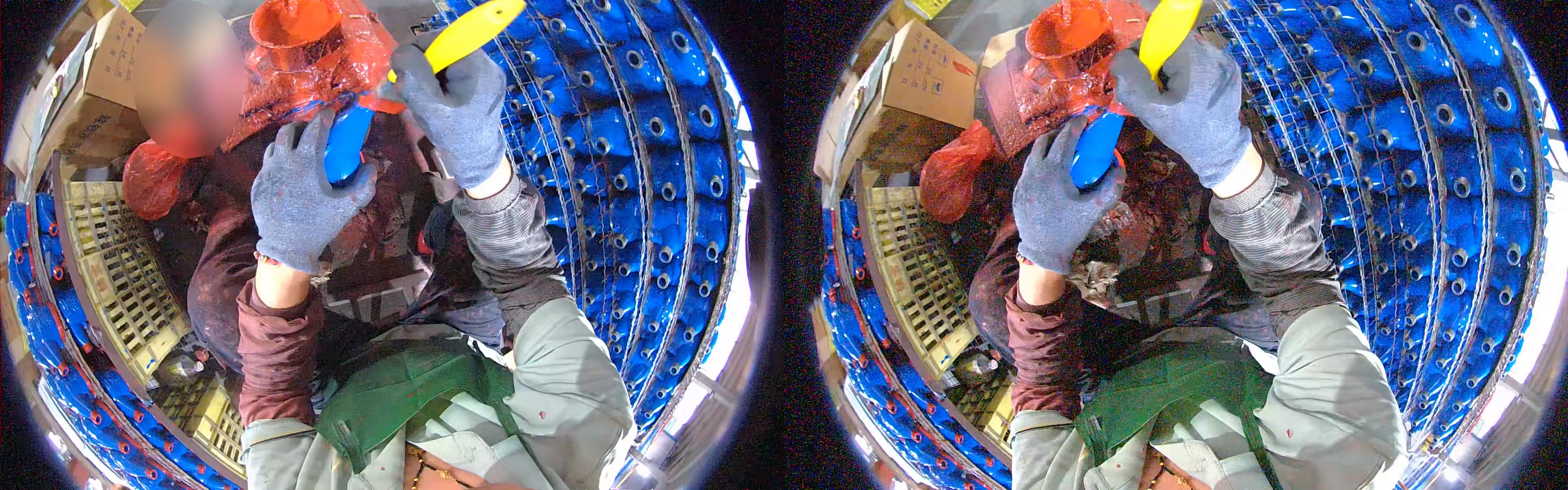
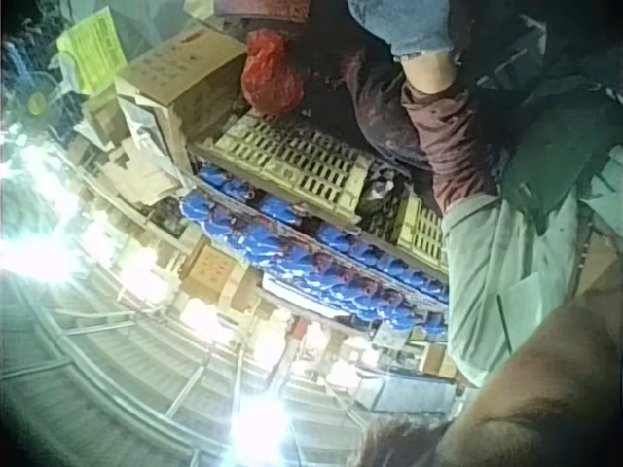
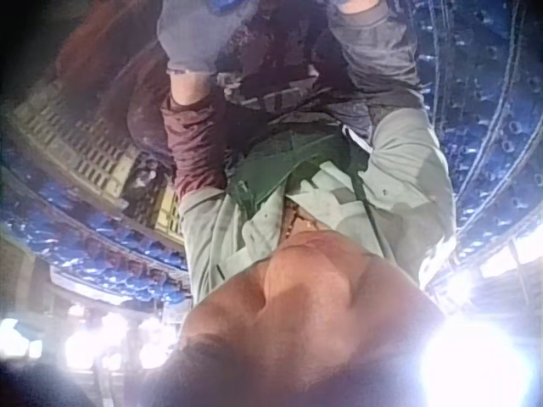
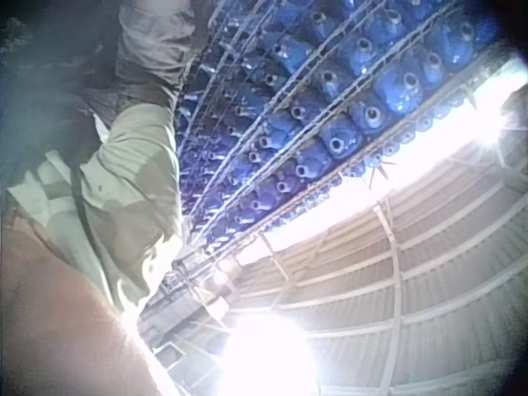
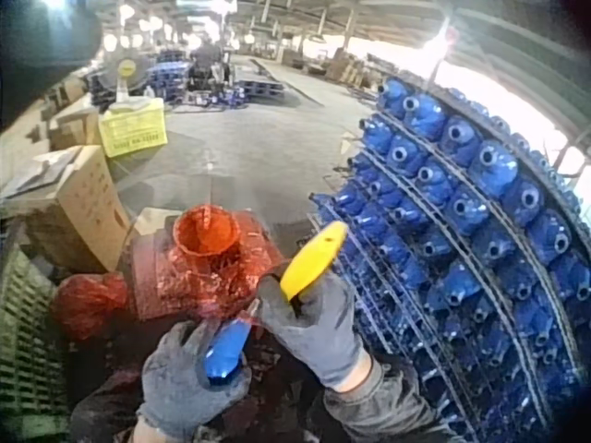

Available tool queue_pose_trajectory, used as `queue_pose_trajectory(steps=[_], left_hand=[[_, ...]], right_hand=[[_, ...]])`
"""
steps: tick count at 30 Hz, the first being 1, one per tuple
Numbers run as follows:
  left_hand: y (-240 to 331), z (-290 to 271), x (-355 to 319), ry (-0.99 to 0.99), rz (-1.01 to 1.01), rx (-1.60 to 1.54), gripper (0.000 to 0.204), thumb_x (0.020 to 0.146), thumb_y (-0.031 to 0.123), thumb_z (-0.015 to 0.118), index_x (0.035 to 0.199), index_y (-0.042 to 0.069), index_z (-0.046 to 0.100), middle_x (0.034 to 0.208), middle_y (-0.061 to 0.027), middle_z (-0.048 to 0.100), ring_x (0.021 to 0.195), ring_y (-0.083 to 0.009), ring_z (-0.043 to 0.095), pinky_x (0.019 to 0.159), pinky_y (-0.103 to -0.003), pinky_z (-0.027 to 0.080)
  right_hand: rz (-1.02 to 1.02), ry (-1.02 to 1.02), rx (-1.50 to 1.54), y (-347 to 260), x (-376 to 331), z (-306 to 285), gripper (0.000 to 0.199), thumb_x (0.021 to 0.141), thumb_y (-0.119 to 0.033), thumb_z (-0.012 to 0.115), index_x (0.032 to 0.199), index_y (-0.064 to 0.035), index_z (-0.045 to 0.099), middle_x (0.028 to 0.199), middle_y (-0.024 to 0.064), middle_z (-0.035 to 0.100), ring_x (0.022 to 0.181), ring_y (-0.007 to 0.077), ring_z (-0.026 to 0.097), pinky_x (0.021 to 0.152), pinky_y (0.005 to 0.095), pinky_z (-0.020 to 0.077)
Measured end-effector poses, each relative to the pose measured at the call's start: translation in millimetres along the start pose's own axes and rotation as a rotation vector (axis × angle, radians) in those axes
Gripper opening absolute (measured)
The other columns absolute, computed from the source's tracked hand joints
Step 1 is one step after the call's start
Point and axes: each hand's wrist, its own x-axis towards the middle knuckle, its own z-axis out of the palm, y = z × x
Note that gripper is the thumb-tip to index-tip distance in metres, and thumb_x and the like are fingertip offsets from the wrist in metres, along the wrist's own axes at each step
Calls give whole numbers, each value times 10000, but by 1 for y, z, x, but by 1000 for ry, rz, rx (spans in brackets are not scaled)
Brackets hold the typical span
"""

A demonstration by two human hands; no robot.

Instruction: The person paints small blue metal components with red paint using a brush.

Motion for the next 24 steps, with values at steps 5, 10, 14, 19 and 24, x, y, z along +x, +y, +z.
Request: queue_pose_trajectory(steps=[5,10,14,19,24], left_hand=[[-16,2,1,35,-52,-257,687,702,416,738,1258,56,556,1054,-175,613,909,-359,629,802,-407,523],[-17,-27,4,-164,-385,-1503,604,765,183,691,1288,-55,503,1193,-160,608,1005,-271,629,880,-406,511],[-16,-18,1,-360,-361,-2158,746,745,289,691,1339,-67,414,1264,-200,551,1074,-334,602,958,-431,492],[33,-23,-30,-450,-687,-2491,877,798,592,636,1414,39,348,1147,-189,542,954,-367,567,735,-486,555],[30,5,-21,-1043,-144,-2724,761,808,623,602,1270,47,419,1106,-211,524,923,-430,560,619,-497,545]], right_hand=[[176,-80,160,-13,-2,2,173,891,-112,649,994,26,634,717,18,614,600,50,539,530,203,433],[193,135,632,-10,9,-1,197,945,-166,549,1002,14,604,792,67,647,611,120,581,547,234,476],[384,-16,1042,2,4,4,227,978,-250,491,1000,-29,539,878,85,622,704,175,622,578,268,514],[674,-160,1777,7,-15,34,305,1007,-295,418,1117,-40,544,1006,117,644,775,222,677,680,336,593],[1126,-179,2192,19,-20,59,370,993,-406,437,1149,-94,560,1041,122,658,842,279,680,707,364,574]])
